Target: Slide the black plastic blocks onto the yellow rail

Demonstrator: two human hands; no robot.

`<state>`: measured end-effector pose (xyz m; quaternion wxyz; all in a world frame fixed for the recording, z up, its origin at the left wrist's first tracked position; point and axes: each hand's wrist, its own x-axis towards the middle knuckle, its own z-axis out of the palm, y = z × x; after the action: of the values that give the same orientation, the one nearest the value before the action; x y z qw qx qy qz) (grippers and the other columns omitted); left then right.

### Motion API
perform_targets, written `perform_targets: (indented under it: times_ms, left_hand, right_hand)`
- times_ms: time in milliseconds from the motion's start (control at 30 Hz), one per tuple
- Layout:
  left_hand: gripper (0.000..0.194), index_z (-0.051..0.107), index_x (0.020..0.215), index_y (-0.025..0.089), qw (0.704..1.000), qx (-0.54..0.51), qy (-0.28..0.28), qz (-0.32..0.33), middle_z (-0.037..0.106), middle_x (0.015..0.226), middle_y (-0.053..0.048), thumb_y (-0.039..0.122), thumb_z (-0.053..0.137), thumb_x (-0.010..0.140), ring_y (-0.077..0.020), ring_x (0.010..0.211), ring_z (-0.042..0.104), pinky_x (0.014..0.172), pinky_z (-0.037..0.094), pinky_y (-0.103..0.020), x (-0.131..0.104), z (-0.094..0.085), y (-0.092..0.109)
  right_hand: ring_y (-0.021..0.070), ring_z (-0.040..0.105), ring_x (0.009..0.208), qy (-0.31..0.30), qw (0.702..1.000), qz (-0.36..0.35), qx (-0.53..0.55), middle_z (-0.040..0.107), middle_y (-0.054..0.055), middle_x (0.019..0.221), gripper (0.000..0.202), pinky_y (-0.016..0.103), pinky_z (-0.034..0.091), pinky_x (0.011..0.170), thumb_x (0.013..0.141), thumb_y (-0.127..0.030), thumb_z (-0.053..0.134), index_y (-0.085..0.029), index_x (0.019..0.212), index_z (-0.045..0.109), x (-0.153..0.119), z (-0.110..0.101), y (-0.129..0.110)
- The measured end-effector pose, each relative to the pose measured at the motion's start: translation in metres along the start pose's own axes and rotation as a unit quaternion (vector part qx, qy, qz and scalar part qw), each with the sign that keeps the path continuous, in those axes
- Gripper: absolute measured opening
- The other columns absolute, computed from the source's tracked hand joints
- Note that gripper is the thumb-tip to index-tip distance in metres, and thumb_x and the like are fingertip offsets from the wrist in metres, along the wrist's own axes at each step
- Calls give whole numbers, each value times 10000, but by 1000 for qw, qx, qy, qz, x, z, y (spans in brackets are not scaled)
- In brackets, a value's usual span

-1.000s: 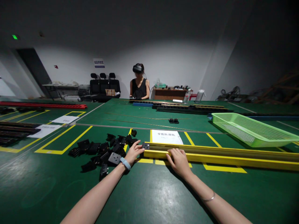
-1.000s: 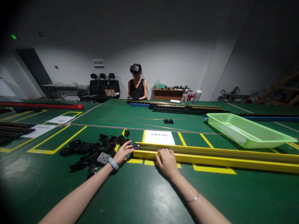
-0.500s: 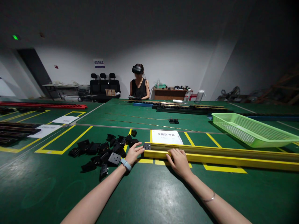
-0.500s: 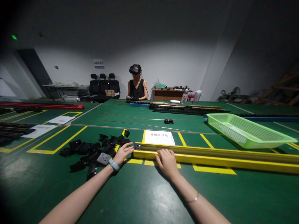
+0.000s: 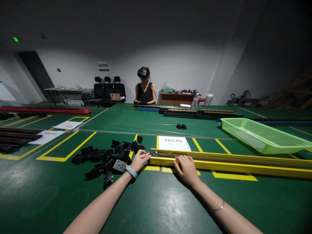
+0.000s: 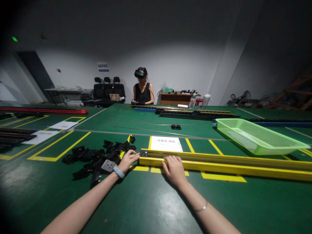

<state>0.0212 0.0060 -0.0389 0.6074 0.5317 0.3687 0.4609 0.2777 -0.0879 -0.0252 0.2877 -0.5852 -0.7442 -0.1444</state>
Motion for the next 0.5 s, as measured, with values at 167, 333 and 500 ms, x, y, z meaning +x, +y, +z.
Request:
perform_targets:
  times_ms: [167, 333, 500]
  left_hand:
    - [441, 455, 839, 182, 1000, -13, -8, -6, 688, 1021, -179, 384, 777, 615, -245, 1025, 630, 963, 405, -439, -1, -1, -1]
    - [372, 506, 875, 195, 996, 73, 38, 39, 707, 916, -107, 409, 727, 667, -230, 891, 655, 865, 458, -388, -6, 9, 17]
    - [90, 621, 830, 240, 857, 314, 144, 382, 644, 749, -13, 294, 636, 760, -171, 736, 607, 741, 483, -312, -52, 9, 78]
  right_hand:
    - [176, 519, 809, 0, 1000, -2, 8, 632, 48, 855, 246, 322, 279, 781, 933, -325, 374, -197, 941, 583, 0, -1, -1]
    - [174, 527, 809, 3, 1000, -3, 2, 636, 49, 855, 250, 319, 283, 778, 933, -325, 374, -194, 939, 588, 1, -1, -1]
    - [166, 526, 806, 5, 1000, -4, 4, 633, 45, 851, 240, 314, 281, 778, 930, -320, 385, -189, 937, 586, 0, -1, -1]
